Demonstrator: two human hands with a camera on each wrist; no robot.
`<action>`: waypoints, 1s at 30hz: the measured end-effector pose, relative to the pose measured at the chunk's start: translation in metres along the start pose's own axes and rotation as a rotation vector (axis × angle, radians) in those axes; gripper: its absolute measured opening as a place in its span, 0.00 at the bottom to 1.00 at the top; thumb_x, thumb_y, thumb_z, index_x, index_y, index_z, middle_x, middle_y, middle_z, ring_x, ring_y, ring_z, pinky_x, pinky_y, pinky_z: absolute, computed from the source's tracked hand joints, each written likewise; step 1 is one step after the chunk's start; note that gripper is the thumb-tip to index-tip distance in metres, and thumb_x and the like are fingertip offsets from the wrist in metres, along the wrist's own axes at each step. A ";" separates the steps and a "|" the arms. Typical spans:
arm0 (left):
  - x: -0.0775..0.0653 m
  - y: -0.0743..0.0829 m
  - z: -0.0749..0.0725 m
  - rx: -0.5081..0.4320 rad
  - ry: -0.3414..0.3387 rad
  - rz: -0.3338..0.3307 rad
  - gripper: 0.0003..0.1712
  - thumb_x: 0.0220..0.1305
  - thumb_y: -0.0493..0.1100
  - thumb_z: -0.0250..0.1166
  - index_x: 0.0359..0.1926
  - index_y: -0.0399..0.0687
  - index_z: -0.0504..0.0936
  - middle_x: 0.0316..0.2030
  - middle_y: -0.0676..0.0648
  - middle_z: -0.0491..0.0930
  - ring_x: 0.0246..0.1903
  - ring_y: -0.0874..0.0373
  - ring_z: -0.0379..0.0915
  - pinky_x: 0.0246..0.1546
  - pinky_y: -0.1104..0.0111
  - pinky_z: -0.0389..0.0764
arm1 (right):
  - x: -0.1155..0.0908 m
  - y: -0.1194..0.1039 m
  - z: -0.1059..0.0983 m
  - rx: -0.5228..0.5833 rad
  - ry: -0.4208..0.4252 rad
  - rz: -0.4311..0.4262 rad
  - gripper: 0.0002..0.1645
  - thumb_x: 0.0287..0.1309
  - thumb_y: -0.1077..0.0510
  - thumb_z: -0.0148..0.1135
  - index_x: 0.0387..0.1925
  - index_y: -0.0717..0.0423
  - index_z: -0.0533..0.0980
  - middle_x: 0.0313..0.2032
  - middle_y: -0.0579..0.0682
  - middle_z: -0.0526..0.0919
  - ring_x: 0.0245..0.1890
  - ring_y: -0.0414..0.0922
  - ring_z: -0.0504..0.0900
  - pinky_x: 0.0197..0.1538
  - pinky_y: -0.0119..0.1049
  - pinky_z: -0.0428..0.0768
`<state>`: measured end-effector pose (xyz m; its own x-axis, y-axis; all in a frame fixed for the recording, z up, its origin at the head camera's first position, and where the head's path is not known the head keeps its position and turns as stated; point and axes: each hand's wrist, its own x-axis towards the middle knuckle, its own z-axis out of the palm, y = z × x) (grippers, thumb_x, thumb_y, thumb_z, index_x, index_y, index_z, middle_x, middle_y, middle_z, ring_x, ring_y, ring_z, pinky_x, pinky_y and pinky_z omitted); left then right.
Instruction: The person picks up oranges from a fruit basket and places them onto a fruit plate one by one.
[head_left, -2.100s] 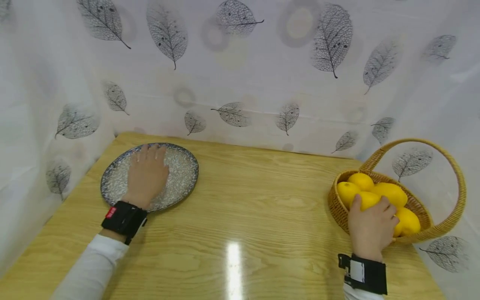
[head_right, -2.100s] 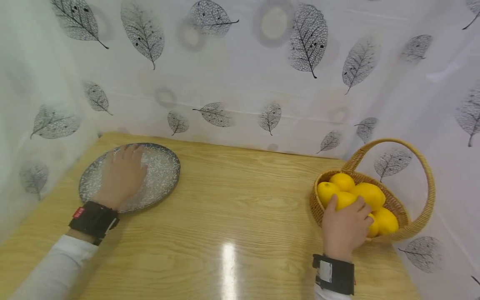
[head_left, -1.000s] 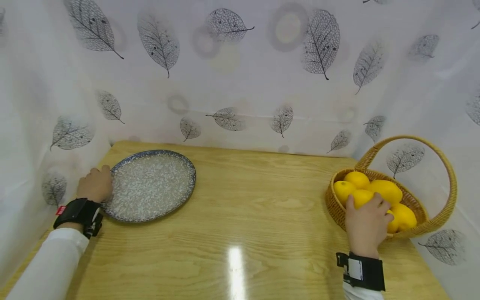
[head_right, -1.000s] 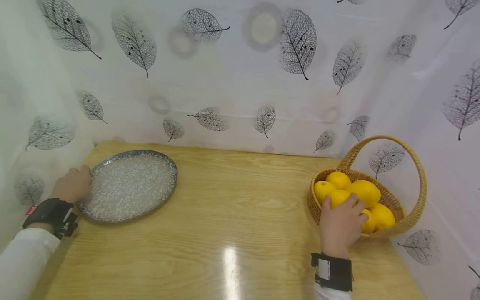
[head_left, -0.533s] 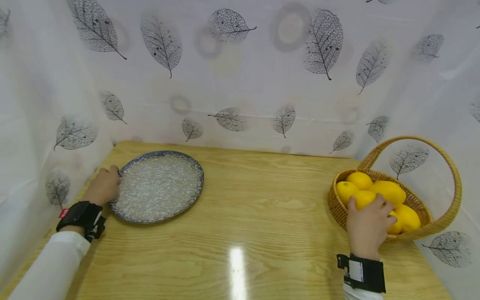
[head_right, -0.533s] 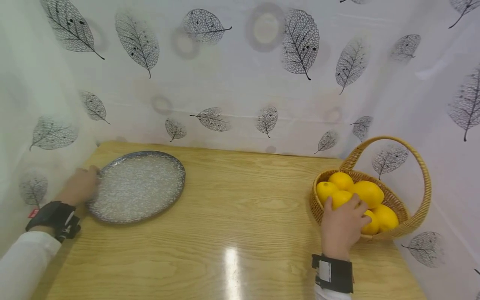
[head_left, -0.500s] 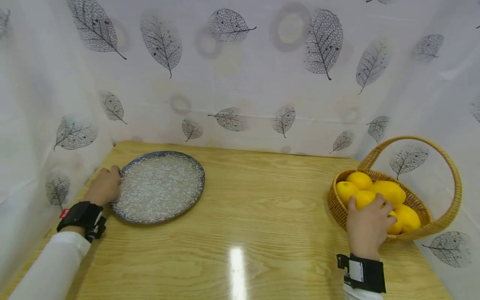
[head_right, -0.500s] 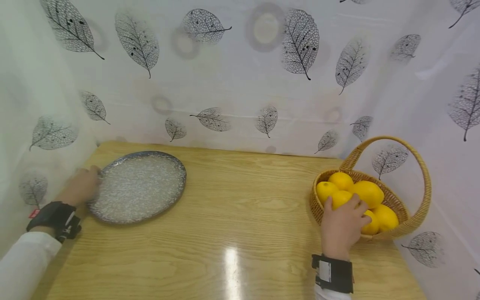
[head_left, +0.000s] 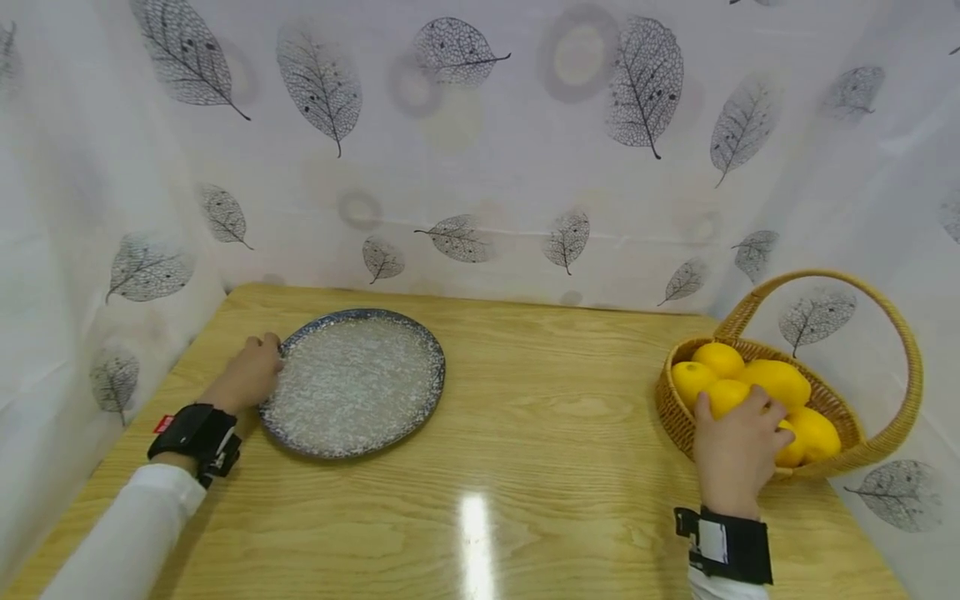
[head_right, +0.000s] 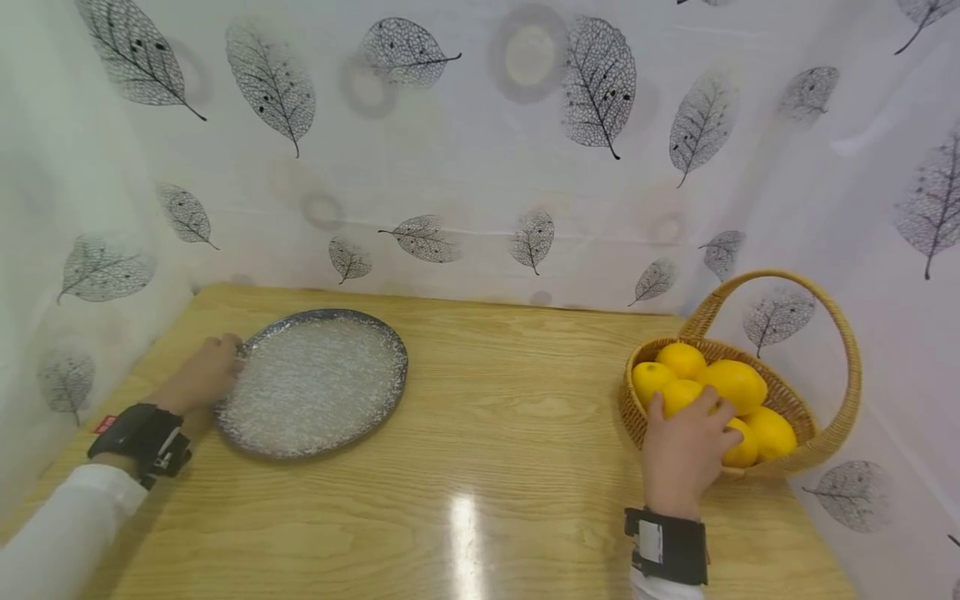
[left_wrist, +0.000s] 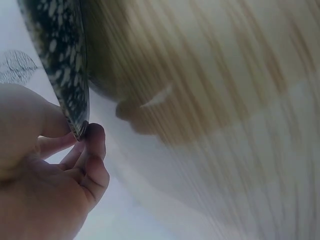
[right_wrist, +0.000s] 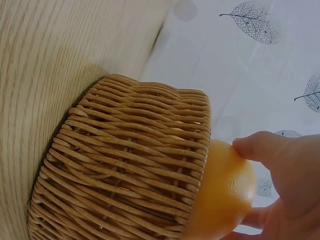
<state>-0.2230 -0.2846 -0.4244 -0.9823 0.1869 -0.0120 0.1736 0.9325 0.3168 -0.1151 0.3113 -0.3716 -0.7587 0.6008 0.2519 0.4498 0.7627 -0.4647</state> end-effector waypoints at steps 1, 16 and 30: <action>0.001 0.003 0.002 0.002 -0.003 0.009 0.20 0.73 0.30 0.50 0.55 0.13 0.61 0.46 0.13 0.66 0.43 0.22 0.74 0.42 0.38 0.78 | -0.001 0.000 0.001 0.001 0.010 -0.003 0.44 0.73 0.46 0.53 0.70 0.78 0.54 0.64 0.83 0.58 0.57 0.81 0.60 0.44 0.72 0.71; 0.006 0.057 0.023 -0.033 -0.031 0.124 0.24 0.70 0.29 0.50 0.61 0.12 0.60 0.50 0.16 0.69 0.47 0.29 0.75 0.46 0.45 0.82 | -0.002 0.001 0.010 0.008 0.073 -0.028 0.42 0.71 0.47 0.56 0.69 0.76 0.57 0.62 0.81 0.61 0.56 0.80 0.62 0.41 0.70 0.70; 0.003 0.103 0.032 -0.108 -0.110 0.197 0.19 0.75 0.32 0.52 0.56 0.16 0.64 0.47 0.24 0.71 0.47 0.37 0.75 0.50 0.47 0.80 | -0.002 0.000 0.007 0.014 0.061 -0.025 0.41 0.71 0.49 0.57 0.68 0.77 0.57 0.61 0.82 0.61 0.56 0.80 0.61 0.44 0.70 0.69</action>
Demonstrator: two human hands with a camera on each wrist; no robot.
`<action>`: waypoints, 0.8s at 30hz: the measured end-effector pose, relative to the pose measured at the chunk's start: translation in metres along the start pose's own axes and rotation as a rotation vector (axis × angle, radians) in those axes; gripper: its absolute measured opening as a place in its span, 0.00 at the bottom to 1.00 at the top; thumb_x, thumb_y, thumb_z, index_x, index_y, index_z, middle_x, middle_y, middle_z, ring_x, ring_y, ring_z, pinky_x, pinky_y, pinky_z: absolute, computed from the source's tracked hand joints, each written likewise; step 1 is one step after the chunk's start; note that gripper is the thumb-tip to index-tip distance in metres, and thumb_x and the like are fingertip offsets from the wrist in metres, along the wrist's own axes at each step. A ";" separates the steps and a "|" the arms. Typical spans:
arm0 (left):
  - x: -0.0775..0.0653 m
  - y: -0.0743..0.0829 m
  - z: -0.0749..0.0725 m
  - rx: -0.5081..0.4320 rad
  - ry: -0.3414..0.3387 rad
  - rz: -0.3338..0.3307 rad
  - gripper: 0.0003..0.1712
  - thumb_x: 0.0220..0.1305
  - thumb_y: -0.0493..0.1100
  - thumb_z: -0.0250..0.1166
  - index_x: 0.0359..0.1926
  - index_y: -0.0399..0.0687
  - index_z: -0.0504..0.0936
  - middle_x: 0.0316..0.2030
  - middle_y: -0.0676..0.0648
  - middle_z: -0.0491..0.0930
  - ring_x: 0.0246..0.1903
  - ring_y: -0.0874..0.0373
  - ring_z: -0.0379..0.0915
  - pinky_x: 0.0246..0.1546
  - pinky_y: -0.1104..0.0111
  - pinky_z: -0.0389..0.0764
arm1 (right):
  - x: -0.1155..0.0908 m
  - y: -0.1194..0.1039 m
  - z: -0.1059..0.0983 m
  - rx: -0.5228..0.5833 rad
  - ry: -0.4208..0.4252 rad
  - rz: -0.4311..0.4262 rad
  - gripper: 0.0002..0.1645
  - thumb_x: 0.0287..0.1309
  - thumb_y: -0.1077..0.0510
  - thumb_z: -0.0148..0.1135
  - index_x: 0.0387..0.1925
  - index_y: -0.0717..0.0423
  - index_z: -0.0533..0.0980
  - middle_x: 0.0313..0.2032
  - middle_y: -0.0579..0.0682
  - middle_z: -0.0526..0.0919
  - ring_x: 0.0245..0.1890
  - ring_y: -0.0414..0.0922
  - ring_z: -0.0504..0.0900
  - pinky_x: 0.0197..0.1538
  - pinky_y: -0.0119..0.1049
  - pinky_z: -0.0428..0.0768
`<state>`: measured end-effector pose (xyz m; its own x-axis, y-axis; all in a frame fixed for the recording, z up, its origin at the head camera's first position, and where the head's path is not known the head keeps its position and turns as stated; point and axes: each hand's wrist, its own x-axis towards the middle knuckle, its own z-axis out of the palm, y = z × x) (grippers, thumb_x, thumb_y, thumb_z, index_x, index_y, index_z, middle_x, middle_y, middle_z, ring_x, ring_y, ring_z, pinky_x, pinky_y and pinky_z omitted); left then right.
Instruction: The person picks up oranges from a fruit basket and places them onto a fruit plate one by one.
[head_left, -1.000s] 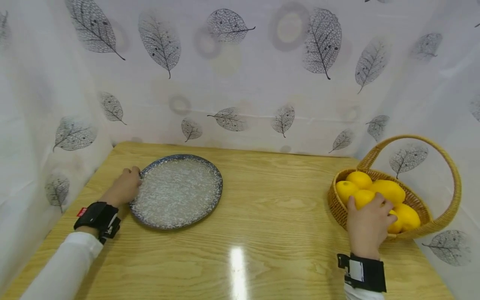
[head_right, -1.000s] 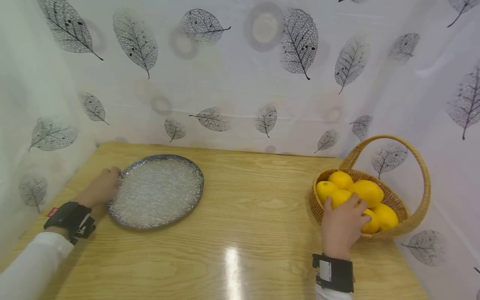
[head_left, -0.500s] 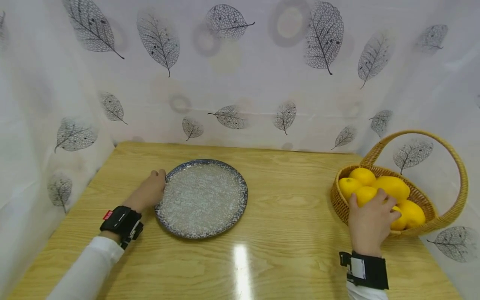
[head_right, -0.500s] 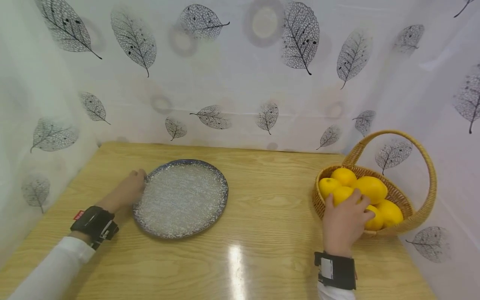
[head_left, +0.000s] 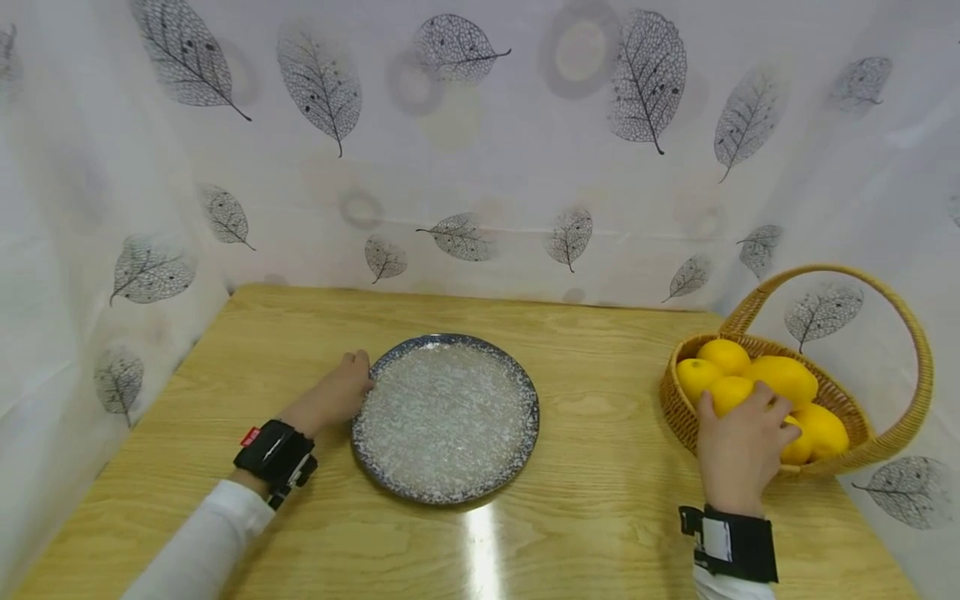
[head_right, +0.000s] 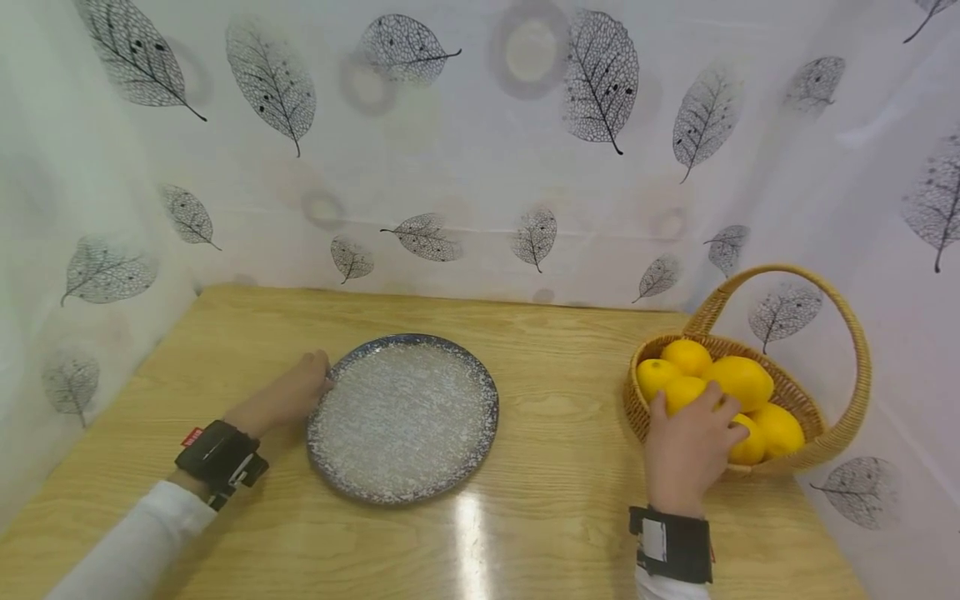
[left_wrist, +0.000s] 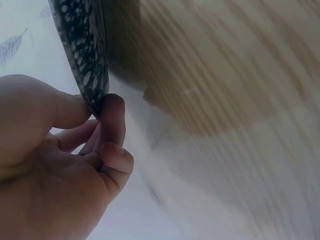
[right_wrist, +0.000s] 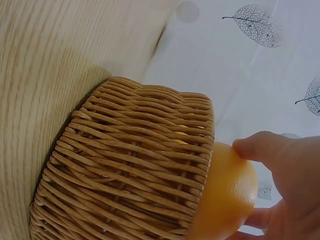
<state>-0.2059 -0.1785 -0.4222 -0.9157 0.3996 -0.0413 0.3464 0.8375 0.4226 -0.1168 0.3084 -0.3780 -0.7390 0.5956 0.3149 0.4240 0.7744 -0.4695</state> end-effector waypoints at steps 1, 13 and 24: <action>0.001 0.002 0.002 0.000 0.003 -0.002 0.20 0.75 0.32 0.52 0.57 0.15 0.64 0.48 0.23 0.71 0.49 0.36 0.75 0.51 0.47 0.80 | 0.000 0.000 0.000 0.000 0.003 0.002 0.41 0.71 0.48 0.57 0.68 0.77 0.57 0.61 0.81 0.61 0.57 0.79 0.61 0.44 0.71 0.69; 0.008 0.024 0.017 -0.011 0.050 -0.034 0.18 0.72 0.30 0.54 0.54 0.16 0.64 0.42 0.27 0.72 0.36 0.47 0.72 0.40 0.54 0.83 | 0.002 0.004 0.001 -0.009 0.027 0.009 0.42 0.70 0.47 0.57 0.69 0.75 0.58 0.61 0.80 0.62 0.55 0.79 0.62 0.40 0.70 0.72; 0.007 0.027 0.020 -0.039 0.055 -0.067 0.16 0.73 0.30 0.53 0.53 0.17 0.64 0.40 0.30 0.70 0.34 0.49 0.70 0.37 0.55 0.82 | -0.001 0.001 0.004 0.017 0.016 -0.026 0.41 0.68 0.49 0.60 0.69 0.74 0.60 0.61 0.81 0.64 0.55 0.79 0.62 0.52 0.66 0.61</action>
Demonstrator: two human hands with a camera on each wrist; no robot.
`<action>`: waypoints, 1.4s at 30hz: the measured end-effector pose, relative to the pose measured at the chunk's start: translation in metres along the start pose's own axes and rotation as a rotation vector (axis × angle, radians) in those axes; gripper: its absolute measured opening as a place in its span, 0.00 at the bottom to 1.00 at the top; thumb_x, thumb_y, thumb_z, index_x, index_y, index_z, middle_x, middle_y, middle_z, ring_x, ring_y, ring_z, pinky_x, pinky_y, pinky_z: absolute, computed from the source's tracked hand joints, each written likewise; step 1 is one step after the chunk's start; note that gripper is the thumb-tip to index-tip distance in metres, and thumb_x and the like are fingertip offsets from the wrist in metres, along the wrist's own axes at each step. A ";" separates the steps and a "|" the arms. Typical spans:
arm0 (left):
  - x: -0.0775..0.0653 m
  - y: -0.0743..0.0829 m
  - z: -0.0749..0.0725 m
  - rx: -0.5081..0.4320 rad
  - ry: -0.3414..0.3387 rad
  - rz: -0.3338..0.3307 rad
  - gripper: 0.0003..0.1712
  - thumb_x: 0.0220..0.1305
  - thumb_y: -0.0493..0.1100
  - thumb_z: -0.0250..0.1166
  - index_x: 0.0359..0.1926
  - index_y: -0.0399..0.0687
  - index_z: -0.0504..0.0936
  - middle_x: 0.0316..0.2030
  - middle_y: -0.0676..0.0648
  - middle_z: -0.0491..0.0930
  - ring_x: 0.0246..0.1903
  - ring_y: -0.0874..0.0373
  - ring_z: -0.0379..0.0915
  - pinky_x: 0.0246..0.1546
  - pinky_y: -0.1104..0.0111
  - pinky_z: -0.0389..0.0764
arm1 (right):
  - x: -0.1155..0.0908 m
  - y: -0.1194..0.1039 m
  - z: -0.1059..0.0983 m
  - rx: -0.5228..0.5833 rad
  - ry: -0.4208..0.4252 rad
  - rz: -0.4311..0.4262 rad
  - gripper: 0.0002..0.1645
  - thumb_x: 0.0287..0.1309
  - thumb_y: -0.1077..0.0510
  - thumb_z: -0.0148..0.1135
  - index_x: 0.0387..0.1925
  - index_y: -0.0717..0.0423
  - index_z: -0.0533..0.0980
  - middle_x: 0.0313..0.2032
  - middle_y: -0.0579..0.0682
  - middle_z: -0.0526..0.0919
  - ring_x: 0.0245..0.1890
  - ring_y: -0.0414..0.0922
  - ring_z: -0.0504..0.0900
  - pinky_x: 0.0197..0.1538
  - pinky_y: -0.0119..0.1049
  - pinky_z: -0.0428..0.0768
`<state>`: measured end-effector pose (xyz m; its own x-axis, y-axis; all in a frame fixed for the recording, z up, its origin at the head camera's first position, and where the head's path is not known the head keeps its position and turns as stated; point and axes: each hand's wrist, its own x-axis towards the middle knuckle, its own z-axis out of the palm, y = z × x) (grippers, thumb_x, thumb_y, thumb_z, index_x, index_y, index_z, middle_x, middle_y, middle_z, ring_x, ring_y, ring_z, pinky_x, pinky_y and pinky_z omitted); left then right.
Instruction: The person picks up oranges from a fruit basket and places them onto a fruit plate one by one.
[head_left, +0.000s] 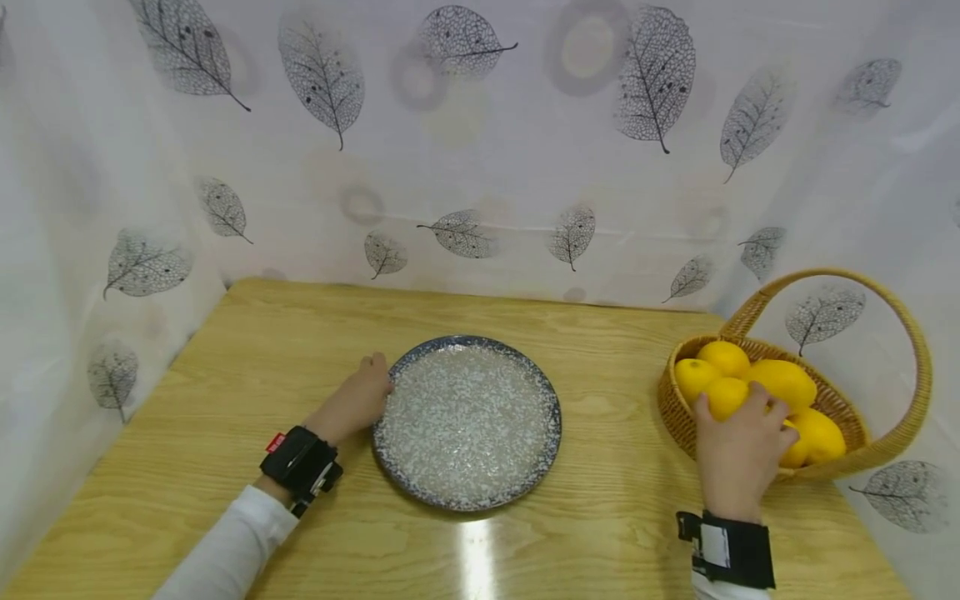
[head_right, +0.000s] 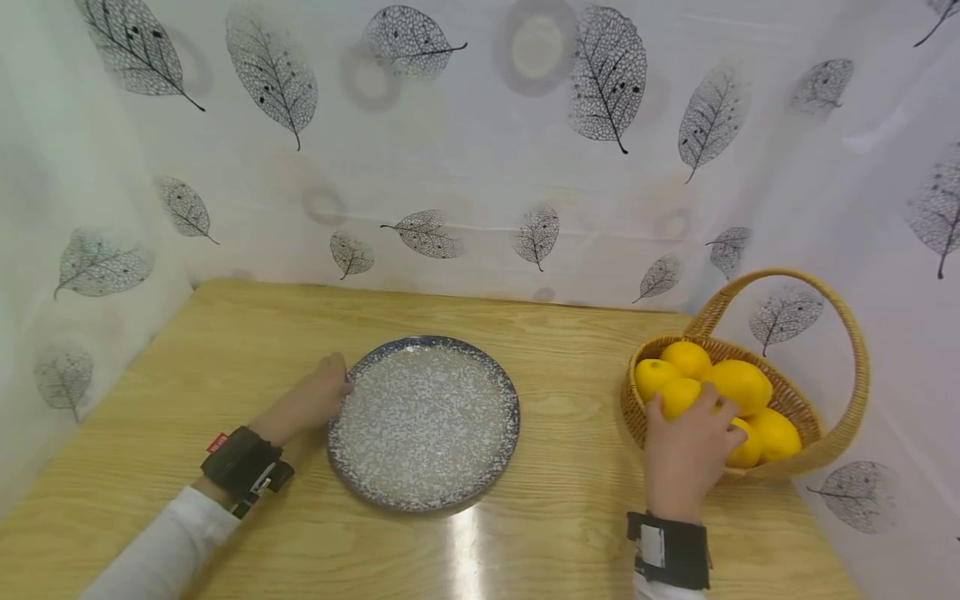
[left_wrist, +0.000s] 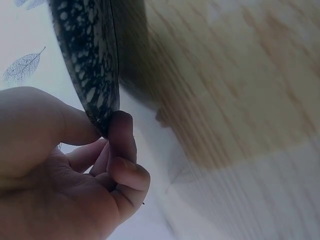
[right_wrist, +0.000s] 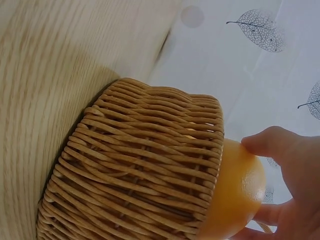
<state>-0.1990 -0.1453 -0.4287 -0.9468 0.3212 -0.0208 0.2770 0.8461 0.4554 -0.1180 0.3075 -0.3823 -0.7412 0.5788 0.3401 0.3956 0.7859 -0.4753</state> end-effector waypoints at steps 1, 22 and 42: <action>0.000 0.001 -0.001 -0.002 -0.001 0.004 0.16 0.73 0.30 0.53 0.52 0.17 0.64 0.39 0.31 0.70 0.34 0.49 0.69 0.36 0.56 0.81 | -0.001 0.000 0.001 0.005 0.003 -0.007 0.41 0.68 0.49 0.60 0.69 0.74 0.61 0.61 0.81 0.64 0.55 0.78 0.62 0.52 0.66 0.61; 0.004 0.000 -0.006 -0.032 -0.006 -0.027 0.16 0.74 0.31 0.51 0.53 0.18 0.63 0.42 0.28 0.70 0.33 0.50 0.69 0.35 0.57 0.81 | -0.008 -0.009 0.003 0.171 0.014 -0.093 0.39 0.61 0.51 0.66 0.68 0.67 0.68 0.62 0.73 0.71 0.58 0.73 0.66 0.59 0.64 0.63; -0.002 0.003 -0.002 -0.051 -0.010 -0.006 0.11 0.73 0.30 0.52 0.48 0.21 0.64 0.39 0.30 0.69 0.30 0.51 0.68 0.30 0.60 0.78 | -0.023 -0.027 0.006 0.187 -0.139 -0.158 0.39 0.60 0.48 0.67 0.69 0.60 0.69 0.66 0.67 0.72 0.62 0.69 0.67 0.63 0.63 0.64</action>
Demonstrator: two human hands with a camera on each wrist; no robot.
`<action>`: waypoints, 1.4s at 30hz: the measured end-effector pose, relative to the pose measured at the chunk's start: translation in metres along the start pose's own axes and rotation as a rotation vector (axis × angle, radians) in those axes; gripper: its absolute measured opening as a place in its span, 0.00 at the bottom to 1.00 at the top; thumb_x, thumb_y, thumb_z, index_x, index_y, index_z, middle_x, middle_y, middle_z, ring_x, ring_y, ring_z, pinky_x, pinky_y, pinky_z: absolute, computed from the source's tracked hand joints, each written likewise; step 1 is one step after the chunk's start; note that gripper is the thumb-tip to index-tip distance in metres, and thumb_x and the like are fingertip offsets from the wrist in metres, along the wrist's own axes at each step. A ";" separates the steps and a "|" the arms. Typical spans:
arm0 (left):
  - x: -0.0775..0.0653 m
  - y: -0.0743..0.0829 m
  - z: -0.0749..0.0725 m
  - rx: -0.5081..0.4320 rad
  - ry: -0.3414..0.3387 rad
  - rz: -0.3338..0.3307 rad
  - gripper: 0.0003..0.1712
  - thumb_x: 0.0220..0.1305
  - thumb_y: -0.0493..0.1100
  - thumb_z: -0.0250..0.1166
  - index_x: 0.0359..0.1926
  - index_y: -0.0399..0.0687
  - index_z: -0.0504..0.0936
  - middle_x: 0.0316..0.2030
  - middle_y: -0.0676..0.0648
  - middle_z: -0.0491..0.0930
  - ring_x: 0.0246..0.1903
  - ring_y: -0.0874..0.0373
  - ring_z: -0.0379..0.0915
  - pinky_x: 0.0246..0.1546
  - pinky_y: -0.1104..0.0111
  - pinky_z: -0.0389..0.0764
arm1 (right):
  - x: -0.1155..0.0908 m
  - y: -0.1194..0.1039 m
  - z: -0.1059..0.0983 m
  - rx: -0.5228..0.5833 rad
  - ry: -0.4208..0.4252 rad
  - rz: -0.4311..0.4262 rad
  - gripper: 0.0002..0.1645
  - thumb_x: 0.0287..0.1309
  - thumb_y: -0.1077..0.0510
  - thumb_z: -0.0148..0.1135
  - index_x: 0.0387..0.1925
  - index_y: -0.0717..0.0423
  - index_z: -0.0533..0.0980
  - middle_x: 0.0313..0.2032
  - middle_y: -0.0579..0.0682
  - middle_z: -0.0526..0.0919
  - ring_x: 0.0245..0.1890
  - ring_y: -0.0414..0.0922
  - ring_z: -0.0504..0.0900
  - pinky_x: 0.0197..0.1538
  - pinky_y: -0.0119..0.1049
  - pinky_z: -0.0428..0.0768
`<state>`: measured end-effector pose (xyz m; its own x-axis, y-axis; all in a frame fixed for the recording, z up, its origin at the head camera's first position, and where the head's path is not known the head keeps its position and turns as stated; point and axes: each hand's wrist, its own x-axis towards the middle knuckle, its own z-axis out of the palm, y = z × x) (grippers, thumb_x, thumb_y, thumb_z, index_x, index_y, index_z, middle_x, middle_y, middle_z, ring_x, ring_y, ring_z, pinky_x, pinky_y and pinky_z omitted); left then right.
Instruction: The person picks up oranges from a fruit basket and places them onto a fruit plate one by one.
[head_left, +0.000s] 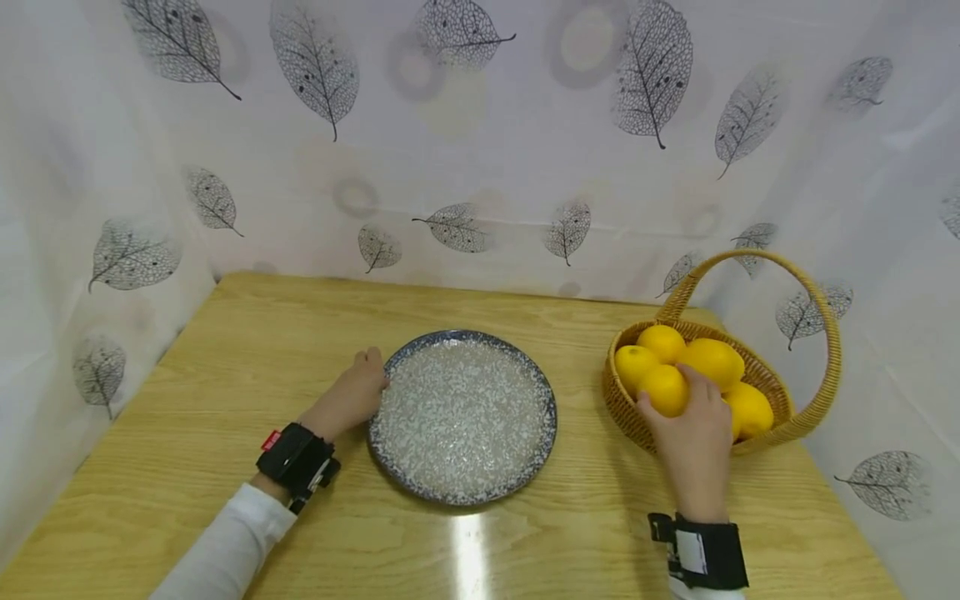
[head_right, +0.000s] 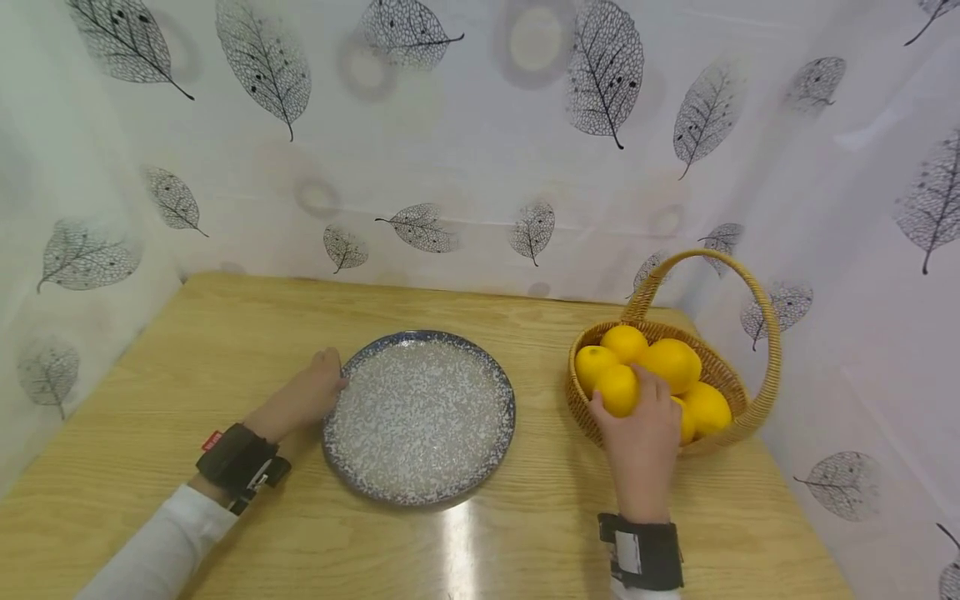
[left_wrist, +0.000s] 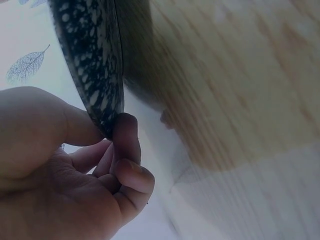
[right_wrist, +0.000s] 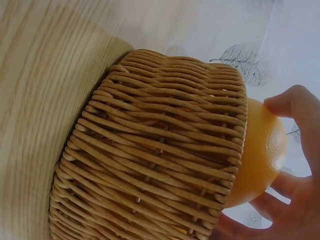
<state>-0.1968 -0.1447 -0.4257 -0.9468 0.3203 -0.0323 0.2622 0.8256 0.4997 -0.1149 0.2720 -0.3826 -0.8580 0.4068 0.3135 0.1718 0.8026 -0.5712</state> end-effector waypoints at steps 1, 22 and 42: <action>0.000 0.001 0.000 0.004 0.002 0.004 0.12 0.73 0.30 0.52 0.48 0.20 0.64 0.38 0.30 0.69 0.30 0.51 0.68 0.30 0.60 0.78 | -0.001 -0.002 0.001 0.001 -0.005 -0.005 0.39 0.60 0.48 0.68 0.69 0.60 0.69 0.65 0.67 0.72 0.62 0.69 0.67 0.62 0.64 0.64; 0.004 -0.003 -0.001 0.004 -0.023 -0.025 0.20 0.73 0.30 0.52 0.58 0.18 0.62 0.44 0.26 0.70 0.34 0.47 0.71 0.35 0.55 0.80 | -0.014 -0.025 0.007 -0.023 -0.089 -0.097 0.40 0.60 0.47 0.71 0.69 0.58 0.68 0.67 0.65 0.71 0.59 0.67 0.70 0.59 0.64 0.69; 0.021 -0.012 -0.006 -0.029 -0.055 -0.037 0.13 0.77 0.37 0.53 0.53 0.29 0.72 0.42 0.34 0.79 0.43 0.44 0.77 0.47 0.51 0.79 | -0.006 -0.059 0.006 -0.065 -0.057 -0.301 0.43 0.50 0.57 0.77 0.65 0.65 0.68 0.62 0.70 0.73 0.57 0.69 0.67 0.58 0.62 0.67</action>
<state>-0.2205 -0.1503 -0.4271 -0.9439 0.3153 -0.0982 0.2209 0.8239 0.5219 -0.1225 0.2197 -0.3553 -0.9004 0.1230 0.4174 -0.0652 0.9102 -0.4090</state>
